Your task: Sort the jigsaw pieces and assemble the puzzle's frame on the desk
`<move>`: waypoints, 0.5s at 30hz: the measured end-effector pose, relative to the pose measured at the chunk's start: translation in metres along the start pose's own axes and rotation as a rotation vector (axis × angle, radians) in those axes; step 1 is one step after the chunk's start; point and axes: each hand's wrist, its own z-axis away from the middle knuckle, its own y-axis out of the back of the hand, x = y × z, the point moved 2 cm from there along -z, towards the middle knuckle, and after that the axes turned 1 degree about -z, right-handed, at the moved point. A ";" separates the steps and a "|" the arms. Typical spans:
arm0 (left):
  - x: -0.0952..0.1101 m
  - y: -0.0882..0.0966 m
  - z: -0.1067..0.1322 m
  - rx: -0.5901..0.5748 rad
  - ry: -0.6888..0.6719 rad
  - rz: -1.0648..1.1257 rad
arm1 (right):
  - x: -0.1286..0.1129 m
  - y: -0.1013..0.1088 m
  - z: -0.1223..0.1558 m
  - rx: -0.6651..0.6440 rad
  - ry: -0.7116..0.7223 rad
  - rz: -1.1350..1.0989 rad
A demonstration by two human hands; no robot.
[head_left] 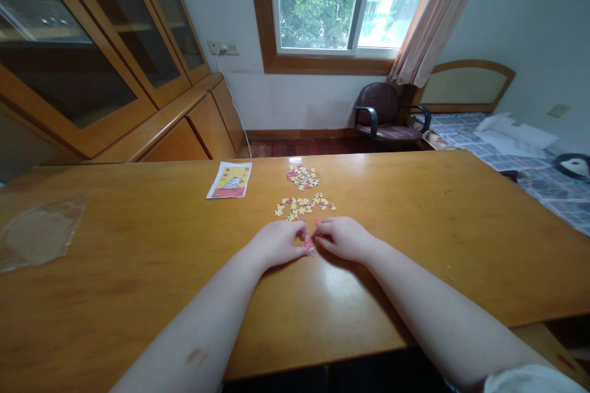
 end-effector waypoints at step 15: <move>0.003 0.000 0.000 0.002 -0.008 -0.006 | -0.003 0.003 0.001 -0.011 0.008 -0.034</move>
